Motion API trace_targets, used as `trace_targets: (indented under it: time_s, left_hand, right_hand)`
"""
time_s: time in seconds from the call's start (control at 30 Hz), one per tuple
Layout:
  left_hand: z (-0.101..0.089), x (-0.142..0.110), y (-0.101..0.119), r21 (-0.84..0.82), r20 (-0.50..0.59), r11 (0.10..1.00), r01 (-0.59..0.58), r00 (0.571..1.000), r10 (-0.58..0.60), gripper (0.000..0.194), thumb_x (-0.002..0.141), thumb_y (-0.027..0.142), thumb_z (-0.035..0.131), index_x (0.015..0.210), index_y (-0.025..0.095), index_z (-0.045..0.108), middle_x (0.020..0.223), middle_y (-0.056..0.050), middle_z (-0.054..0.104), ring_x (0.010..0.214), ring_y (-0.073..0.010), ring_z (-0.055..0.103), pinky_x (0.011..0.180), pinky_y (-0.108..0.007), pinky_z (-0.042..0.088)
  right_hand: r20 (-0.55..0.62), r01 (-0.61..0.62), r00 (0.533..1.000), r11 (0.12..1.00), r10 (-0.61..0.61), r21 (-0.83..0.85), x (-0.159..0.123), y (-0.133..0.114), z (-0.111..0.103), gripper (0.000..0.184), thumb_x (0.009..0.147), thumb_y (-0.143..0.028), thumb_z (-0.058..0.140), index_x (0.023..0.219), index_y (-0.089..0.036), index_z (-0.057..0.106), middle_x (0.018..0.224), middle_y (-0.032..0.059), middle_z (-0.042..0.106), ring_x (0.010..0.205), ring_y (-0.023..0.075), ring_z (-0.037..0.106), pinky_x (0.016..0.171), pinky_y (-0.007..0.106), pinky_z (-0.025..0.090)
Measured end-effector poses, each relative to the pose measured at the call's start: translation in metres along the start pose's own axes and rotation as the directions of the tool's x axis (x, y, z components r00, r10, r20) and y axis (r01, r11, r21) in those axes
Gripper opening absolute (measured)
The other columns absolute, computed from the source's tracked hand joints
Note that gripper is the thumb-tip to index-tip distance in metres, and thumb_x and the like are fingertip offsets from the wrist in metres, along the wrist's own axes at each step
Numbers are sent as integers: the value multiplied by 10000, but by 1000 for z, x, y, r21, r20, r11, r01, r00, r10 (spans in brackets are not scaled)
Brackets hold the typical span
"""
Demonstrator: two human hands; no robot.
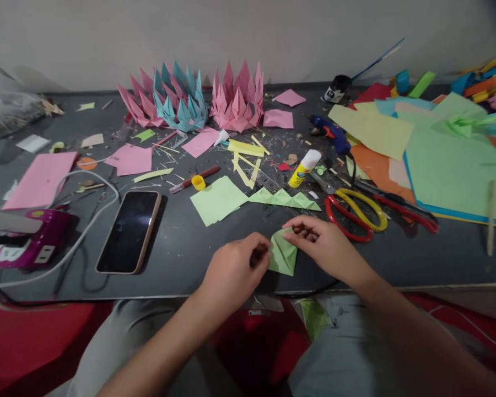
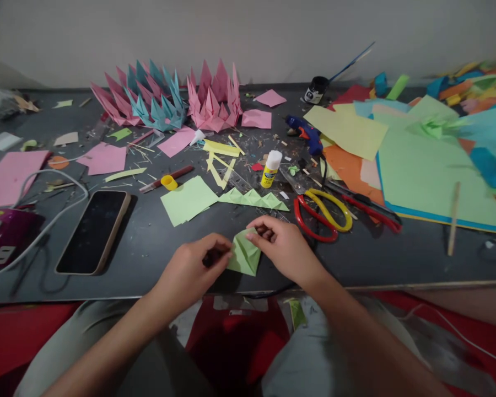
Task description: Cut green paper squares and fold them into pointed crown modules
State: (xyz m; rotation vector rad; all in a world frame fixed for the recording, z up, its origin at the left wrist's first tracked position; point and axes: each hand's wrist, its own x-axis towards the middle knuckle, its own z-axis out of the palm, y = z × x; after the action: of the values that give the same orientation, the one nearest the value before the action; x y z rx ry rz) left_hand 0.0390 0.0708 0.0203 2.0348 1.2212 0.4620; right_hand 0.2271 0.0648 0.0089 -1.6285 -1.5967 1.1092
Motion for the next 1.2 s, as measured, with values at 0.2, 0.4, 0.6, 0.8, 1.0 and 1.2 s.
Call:
trace_targets:
  time_s: [0.2,0.4,0.6,0.8,1.0,1.2]
  left_hand:
    - [11,0,-9,414,-66,888,-199,967,247,111,835,172,530,873,185,633,829,-23,626,744,-174,562,653,-295,463]
    - [14,2,-12,465,-91,862,-200,958,271,111,837,181,535,833,189,646,800,-13,612,702,-160,535,613,-278,440]
    - [14,3,-12,470,-97,858,-208,954,285,134,852,204,515,823,179,644,796,-22,608,703,-159,526,617,-281,432]
    - [13,3,-12,466,-74,862,-199,962,262,98,831,188,541,835,193,639,812,-15,610,716,-161,532,629,-287,436]
    - [13,3,-11,486,-82,850,-205,957,278,181,856,200,514,1006,201,616,841,-26,614,741,-160,542,637,-280,442]
    - [13,3,-11,529,-60,824,-203,959,275,192,878,244,485,996,217,634,844,-22,606,717,-166,534,604,-285,434]
  right_hand:
    - [-21,250,960,887,-279,-388,-1,2,9,90,837,-219,538,784,-203,609,799,11,637,740,147,586,672,263,443]
    - [40,463,853,721,-520,-515,-6,10,6,162,879,-179,469,880,-179,631,889,51,670,837,164,608,771,284,460]
    - [102,539,779,579,-618,-612,-14,13,7,244,885,-131,429,956,-188,655,902,62,685,837,175,613,767,318,480]
    - [131,551,756,515,-642,-657,-21,11,10,266,882,-110,418,931,-159,675,881,84,688,826,188,614,722,326,482]
    - [163,562,769,532,-618,-634,-23,14,12,286,883,-108,400,951,-170,671,907,83,681,838,196,609,733,341,494]
    - [134,540,822,682,-553,-493,-20,16,10,256,884,-127,420,959,-178,659,928,82,660,862,178,602,760,318,512]
